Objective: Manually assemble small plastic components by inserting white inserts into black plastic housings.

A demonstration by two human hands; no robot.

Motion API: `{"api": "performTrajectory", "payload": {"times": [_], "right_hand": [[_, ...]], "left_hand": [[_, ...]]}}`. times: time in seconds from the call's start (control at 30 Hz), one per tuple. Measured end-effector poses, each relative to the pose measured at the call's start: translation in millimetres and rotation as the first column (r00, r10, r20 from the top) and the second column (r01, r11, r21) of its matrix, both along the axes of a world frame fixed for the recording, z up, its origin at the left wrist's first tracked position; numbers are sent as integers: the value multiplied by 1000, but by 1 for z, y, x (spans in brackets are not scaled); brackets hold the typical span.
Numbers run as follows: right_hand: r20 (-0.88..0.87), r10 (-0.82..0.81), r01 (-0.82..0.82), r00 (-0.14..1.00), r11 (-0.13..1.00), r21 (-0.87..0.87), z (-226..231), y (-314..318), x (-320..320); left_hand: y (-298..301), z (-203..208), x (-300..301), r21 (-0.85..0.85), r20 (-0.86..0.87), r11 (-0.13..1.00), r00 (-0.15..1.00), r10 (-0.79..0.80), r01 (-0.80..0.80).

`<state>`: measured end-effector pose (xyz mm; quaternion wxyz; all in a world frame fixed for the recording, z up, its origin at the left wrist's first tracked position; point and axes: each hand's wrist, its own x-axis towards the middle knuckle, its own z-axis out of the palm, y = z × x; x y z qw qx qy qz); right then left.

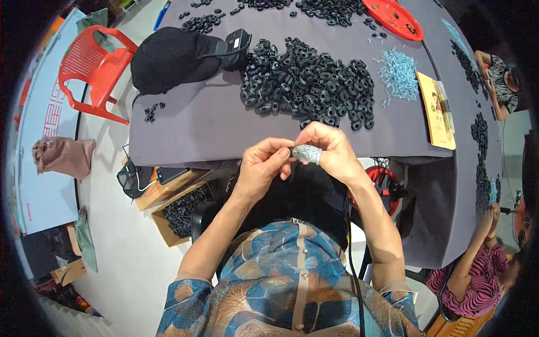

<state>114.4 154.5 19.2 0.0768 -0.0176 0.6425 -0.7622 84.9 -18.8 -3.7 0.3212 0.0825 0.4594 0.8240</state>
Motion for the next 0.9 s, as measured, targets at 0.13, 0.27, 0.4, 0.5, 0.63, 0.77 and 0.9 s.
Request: {"api": "performTrajectory", "payload": {"times": [0.13,0.27,0.4,0.5,0.63,0.77,0.9], "right_hand": [[-17,-56,58,998,965,256,23,0,-16],[-176,38,45,984,895,445,49,18,-59],[-483,13,410,875,509,757,42,52,-139],[-492,99,431,865,355,829,18,70,-186],[-472,183,431,862,226,874,18,56,-213],[-364,350,357,863,85,930,10,57,-237],[-300,365,298,881,63,952,10,53,-241]], "left_hand": [[8,10,-20,6,4,1000,1000,-1,1],[10,14,-35,85,67,994,995,68,-74],[2,9,-36,66,121,989,985,125,-133],[2,9,-37,82,192,987,974,123,-141],[-1,3,-40,141,198,983,976,91,-120],[-1,-1,-42,170,196,980,978,70,-105],[-4,-1,-43,177,216,981,976,41,-80]]}}
